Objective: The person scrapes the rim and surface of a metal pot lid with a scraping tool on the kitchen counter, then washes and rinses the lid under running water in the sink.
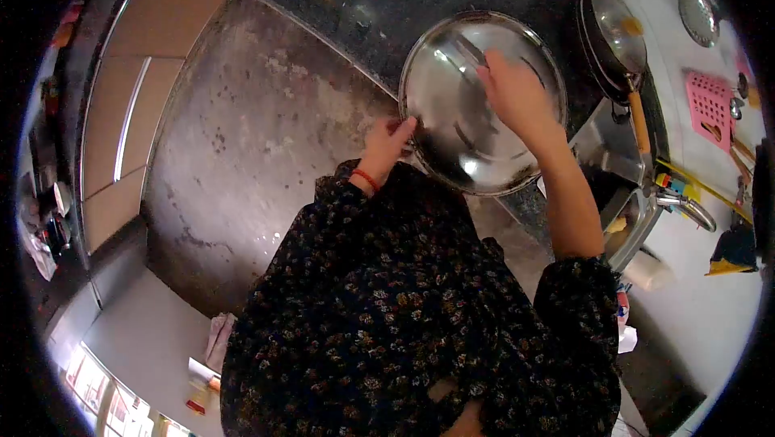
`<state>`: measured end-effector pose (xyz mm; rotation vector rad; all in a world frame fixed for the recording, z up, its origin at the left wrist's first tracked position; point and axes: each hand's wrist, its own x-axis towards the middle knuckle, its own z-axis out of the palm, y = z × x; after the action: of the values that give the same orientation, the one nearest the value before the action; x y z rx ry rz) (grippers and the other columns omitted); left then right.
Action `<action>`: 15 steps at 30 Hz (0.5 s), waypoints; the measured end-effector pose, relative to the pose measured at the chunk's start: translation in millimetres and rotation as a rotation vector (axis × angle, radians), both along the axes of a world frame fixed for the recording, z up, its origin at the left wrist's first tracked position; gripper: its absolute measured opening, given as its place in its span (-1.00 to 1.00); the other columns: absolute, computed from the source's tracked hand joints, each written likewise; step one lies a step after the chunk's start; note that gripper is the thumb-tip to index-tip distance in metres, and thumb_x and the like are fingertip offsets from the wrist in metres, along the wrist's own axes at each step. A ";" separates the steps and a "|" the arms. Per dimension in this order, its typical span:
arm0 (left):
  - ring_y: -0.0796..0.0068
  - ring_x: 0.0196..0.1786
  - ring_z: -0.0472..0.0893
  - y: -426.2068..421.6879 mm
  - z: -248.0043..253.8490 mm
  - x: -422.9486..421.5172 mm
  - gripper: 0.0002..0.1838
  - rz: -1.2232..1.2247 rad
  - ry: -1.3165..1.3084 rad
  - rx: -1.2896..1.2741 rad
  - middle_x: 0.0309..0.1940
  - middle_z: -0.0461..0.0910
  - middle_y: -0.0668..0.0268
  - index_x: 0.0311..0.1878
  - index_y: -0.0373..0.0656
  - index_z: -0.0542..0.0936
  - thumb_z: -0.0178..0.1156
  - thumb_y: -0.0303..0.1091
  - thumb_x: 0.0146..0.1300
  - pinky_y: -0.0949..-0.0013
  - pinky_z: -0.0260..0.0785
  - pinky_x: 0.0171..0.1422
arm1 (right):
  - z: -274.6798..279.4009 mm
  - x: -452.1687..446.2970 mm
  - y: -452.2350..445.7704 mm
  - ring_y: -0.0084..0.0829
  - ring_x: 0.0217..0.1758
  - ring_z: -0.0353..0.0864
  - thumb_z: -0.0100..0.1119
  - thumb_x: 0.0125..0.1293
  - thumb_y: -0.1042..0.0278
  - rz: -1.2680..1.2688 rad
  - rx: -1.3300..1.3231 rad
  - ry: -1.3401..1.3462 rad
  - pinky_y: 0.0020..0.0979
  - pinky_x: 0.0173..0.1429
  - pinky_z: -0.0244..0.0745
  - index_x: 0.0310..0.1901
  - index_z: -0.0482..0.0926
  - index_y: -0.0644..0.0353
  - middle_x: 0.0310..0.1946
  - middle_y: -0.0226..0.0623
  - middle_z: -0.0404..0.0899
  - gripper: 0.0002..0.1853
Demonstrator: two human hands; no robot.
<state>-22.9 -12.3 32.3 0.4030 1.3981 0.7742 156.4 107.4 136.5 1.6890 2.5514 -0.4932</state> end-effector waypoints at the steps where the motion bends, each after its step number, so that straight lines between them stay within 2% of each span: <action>1: 0.55 -0.35 0.44 -2.0 -2.0 1.5 -0.59 -0.044 -0.017 0.017 -0.37 0.43 0.34 -0.15 -0.29 0.42 0.10 -0.07 0.22 0.50 0.33 -0.29 | 0.6 -10.4 2.0 0.08 -0.36 0.49 -0.11 0.27 0.28 -0.018 -0.040 0.030 0.00 -0.29 0.33 -0.03 0.28 0.21 -0.44 0.06 0.51 -0.71; 3: 0.63 -0.43 0.42 -6.4 -9.6 4.9 -0.60 -0.137 -0.053 0.052 -0.45 0.42 0.38 -0.22 -0.28 0.45 0.09 -0.05 0.22 0.53 0.32 -0.38 | -6.4 -25.2 3.6 0.04 -0.41 0.51 -0.13 0.26 0.32 -0.010 -0.076 0.078 -0.03 -0.32 0.36 0.04 0.27 0.24 -0.45 0.07 0.51 -0.67; 5: 0.67 -0.44 0.40 -9.9 -25.7 8.6 -0.62 -0.088 -0.147 0.003 -0.47 0.42 0.42 -0.26 -0.27 0.47 0.05 -0.05 0.25 0.53 0.31 -0.39 | -18.5 -34.0 0.4 -0.02 -0.50 0.54 -0.14 0.26 0.37 0.045 -0.075 0.115 -0.08 -0.38 0.41 0.11 0.25 0.25 -0.47 0.07 0.51 -0.62; 9: 0.72 -0.51 0.31 -10.7 -31.5 17.5 -0.63 0.060 -0.245 0.068 -0.52 0.37 0.49 -0.32 -0.26 0.47 0.03 -0.07 0.27 0.53 0.22 -0.45 | -24.6 -49.5 5.5 -0.17 -0.69 0.52 -0.19 0.20 0.45 -0.032 -0.344 0.093 -0.21 -0.49 0.47 0.19 0.17 0.31 -0.52 0.04 0.52 -0.52; 11: 0.72 -0.53 0.27 -9.8 -26.8 18.6 -0.62 0.051 -0.139 0.134 -0.57 0.34 0.50 -0.38 -0.27 0.47 0.03 -0.08 0.27 0.53 0.16 -0.48 | -19.0 -56.9 4.9 -0.21 -0.75 0.50 -0.20 0.16 0.49 -0.048 -0.432 0.115 -0.23 -0.54 0.48 0.19 0.16 0.34 -0.54 0.02 0.53 -0.50; 15: 0.71 -0.55 0.23 -12.5 -32.8 22.7 -0.61 0.043 0.057 0.135 -0.66 0.30 0.49 -0.48 -0.28 0.46 0.03 -0.11 0.28 0.53 0.11 -0.50 | -15.6 -69.1 -5.4 -0.20 -0.73 0.50 -0.19 0.07 0.54 0.064 -0.403 -0.025 -0.22 -0.53 0.47 0.18 0.18 0.37 -0.57 -0.03 0.53 -0.46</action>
<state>-0.1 -24.8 -0.5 0.5046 1.4162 0.9020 87.3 102.0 120.9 1.4551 2.2794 -0.9016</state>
